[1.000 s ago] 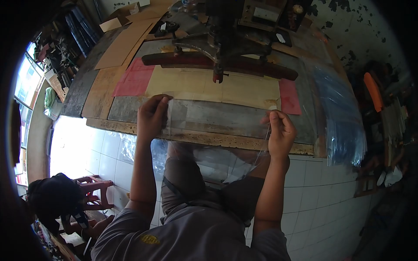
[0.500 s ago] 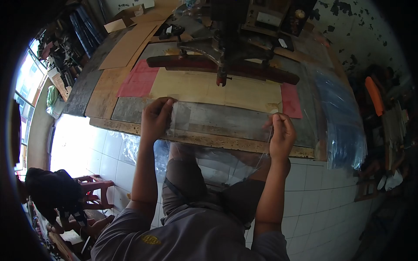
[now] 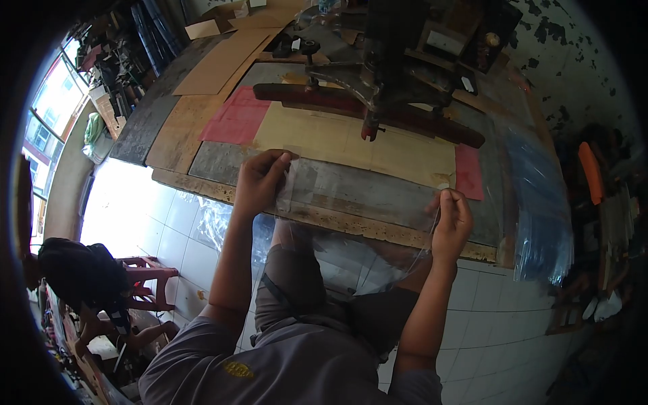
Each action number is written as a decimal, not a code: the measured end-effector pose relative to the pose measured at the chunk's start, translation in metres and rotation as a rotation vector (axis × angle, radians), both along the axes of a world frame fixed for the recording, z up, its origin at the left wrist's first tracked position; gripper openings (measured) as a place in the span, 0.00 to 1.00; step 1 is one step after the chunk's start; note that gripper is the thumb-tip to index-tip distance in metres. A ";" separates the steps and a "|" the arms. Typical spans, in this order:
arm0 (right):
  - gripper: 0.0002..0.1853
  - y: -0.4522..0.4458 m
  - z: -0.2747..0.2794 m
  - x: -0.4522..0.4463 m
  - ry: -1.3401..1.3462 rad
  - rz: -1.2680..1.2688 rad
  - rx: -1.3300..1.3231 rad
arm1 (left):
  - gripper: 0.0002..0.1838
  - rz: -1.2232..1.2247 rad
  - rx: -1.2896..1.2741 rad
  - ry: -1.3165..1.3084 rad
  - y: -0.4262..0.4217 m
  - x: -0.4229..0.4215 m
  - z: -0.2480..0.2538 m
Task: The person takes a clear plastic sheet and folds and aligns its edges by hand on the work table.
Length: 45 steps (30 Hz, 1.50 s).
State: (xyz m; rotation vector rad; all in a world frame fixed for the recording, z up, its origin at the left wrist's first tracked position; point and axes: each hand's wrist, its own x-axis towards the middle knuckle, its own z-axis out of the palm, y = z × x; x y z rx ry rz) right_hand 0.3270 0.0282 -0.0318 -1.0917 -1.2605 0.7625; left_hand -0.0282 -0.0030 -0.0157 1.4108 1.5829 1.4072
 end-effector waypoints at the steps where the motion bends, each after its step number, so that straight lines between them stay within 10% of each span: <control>1: 0.13 0.000 0.000 0.000 -0.003 0.004 -0.004 | 0.14 -0.001 0.001 -0.003 0.000 0.000 0.000; 15: 0.13 0.017 0.025 -0.004 -0.367 -0.063 -0.033 | 0.12 0.052 -0.033 0.054 0.011 0.008 0.004; 25: 0.10 0.103 0.021 -0.001 -0.851 -0.038 -0.037 | 0.10 0.020 0.029 0.594 0.091 -0.016 -0.005; 45: 0.10 0.093 0.041 0.006 -1.019 0.162 -0.012 | 0.14 -0.130 -0.119 0.769 0.085 -0.015 0.017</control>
